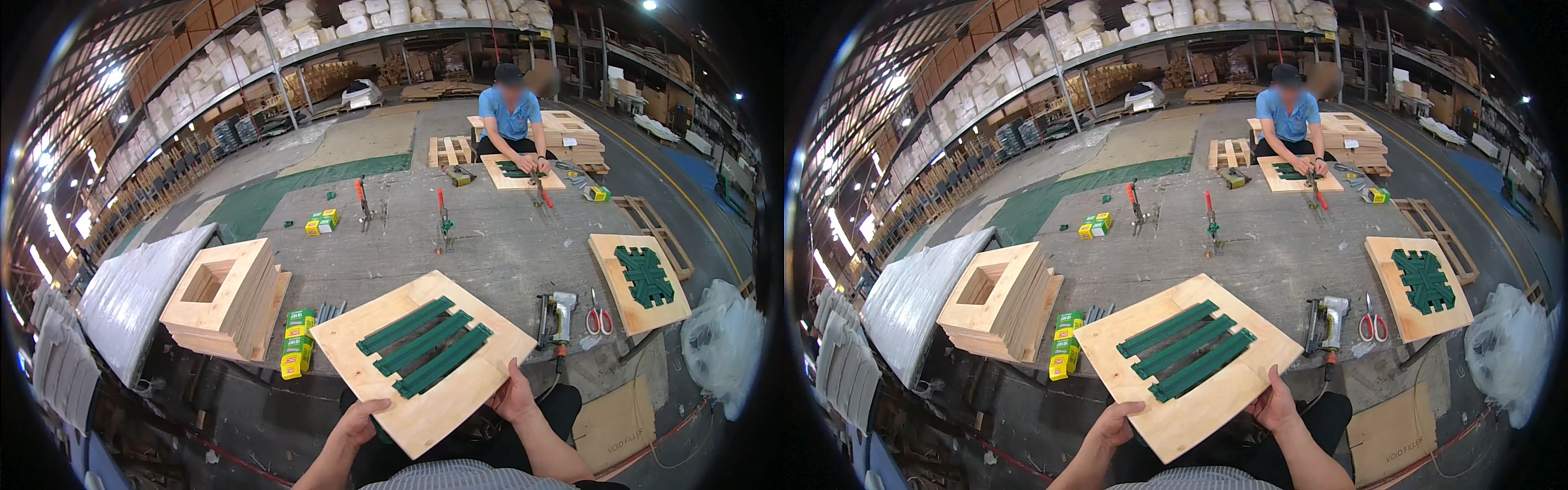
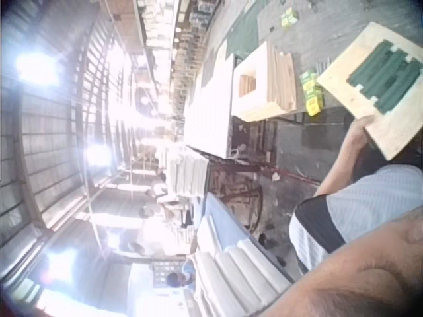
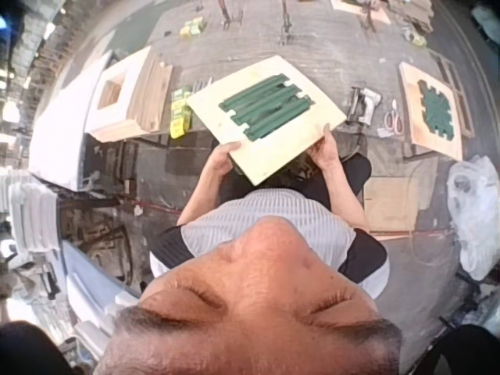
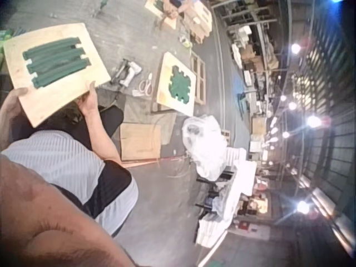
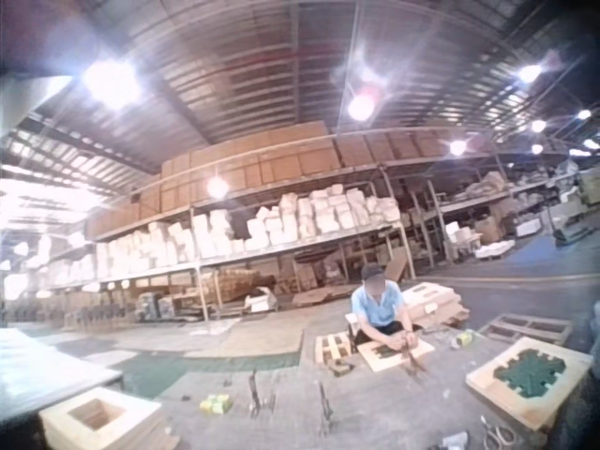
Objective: The person assembles green plastic strips into a grid pattern on a wooden board using a pneumatic nail gun. They place strips, secure them with nails, and repeat the process to form a complete grid.
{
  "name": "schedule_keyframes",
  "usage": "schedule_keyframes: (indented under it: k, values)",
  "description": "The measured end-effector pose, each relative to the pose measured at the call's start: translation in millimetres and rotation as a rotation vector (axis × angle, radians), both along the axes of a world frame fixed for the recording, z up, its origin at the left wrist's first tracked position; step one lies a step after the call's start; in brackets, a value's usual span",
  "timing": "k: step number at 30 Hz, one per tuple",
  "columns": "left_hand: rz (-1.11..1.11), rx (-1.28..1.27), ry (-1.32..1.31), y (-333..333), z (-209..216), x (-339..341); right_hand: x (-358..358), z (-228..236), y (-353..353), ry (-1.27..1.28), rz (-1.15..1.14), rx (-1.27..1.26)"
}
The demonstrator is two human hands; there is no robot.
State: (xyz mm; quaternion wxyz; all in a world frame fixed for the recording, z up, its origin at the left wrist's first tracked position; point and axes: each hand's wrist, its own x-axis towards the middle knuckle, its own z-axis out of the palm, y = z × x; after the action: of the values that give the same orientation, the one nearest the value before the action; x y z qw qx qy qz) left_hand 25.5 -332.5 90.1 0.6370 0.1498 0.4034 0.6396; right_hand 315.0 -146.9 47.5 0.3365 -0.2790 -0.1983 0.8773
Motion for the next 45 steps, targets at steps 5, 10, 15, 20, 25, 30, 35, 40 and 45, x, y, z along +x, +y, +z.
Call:
schedule_keyframes:
  k: [5,10,15,20,25,30,35,40,45]
  values:
    - [-0.093,0.019,-0.017,-0.4,-24.2,-30.0,0.4,-17.8,-6.6,0.033,-0.083,-0.044]
    - [0.040,-0.005,-0.091,13.2,-38.4,-45.0,-13.4,-24.1,-4.6,0.089,-0.173,-0.022]
    - [0.090,-0.211,0.249,3.4,-40.9,-49.8,-36.1,-41.5,11.1,0.053,-0.200,-0.015]
    - [0.157,-0.345,0.296,-6.1,-50.5,-32.1,-37.9,-60.3,5.4,-0.141,-0.030,-0.113]
    - [0.279,-0.379,0.410,10.6,-52.0,7.7,-21.6,-74.0,0.6,-0.315,0.109,-0.068]
    - [0.230,-0.388,0.454,28.9,-42.9,5.0,-22.8,-71.9,7.8,-0.328,0.053,-0.067]
    - [0.216,-0.418,0.469,45.3,-49.0,4.6,-21.9,-66.6,18.3,-0.352,0.015,-0.040]
    - [0.258,-0.419,0.379,36.6,-42.9,0.5,-15.0,-56.7,17.8,-0.476,0.136,-0.041]
    - [0.196,-0.134,0.164,42.7,11.2,28.1,13.2,-35.5,30.1,-0.721,0.414,0.187]
